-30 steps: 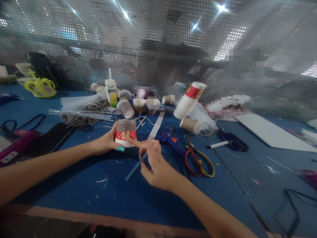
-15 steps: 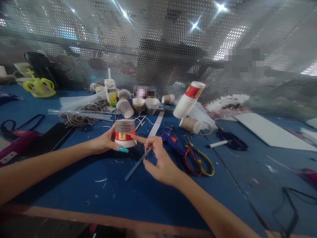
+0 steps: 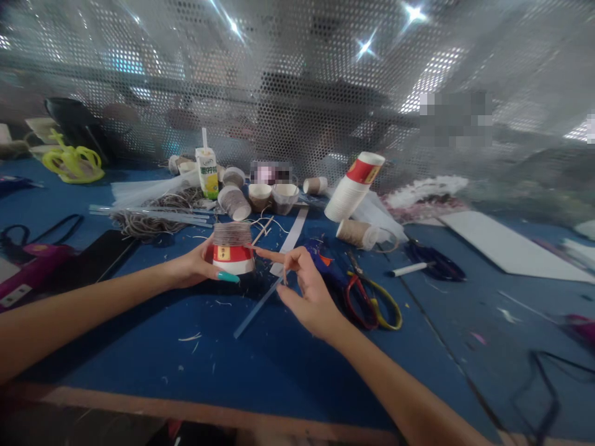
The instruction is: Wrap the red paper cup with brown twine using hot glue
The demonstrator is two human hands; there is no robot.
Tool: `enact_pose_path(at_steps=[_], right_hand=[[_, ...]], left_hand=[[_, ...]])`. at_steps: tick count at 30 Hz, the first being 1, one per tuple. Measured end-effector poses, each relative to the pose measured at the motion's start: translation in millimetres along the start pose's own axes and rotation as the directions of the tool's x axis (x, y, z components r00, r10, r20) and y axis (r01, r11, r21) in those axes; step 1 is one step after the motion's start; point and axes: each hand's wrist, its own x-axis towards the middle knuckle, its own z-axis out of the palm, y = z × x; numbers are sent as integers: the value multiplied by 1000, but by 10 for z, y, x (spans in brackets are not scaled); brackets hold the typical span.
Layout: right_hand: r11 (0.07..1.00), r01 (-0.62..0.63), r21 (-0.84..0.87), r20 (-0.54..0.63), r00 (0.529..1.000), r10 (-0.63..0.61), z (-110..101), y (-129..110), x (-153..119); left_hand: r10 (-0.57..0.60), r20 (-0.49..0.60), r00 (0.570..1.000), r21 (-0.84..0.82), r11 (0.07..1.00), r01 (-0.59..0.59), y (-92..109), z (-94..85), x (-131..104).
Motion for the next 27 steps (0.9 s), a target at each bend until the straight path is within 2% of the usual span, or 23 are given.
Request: enact_pose_path(at_steps=[7, 10, 12, 15, 16, 18, 23, 27], right_hand=[[995, -81, 63, -179, 980, 91, -3, 108, 54], [998, -17, 65, -283, 958, 35, -18, 162, 48], [994, 66, 89, -239, 970, -43, -22, 173, 26], [989, 106, 101, 10, 994, -108, 1, 145, -19], [993, 103, 65, 83, 991, -109, 15, 130, -33], [993, 106, -45, 154, 983, -98, 50, 105, -55], [961, 150, -233, 157, 981, -114, 99, 92, -64], [963, 180, -201, 86, 982, -165, 54, 141, -41]], left_hand=[[-13, -9, 1000, 17, 1000, 13, -18, -20, -4], [2, -25, 1000, 26, 1000, -1, -36, -12, 12], [28, -43, 999, 41, 999, -26, -46, 1, 24], [40, -65, 997, 79, 996, -35, -49, 36, 25], [31, -68, 997, 91, 996, -25, -46, 50, 20], [11, -70, 998, 103, 995, -3, -39, 78, 5], [-1, -80, 997, 123, 992, 11, -32, 103, -10], [31, -94, 995, 117, 993, -20, -27, 79, 2]])
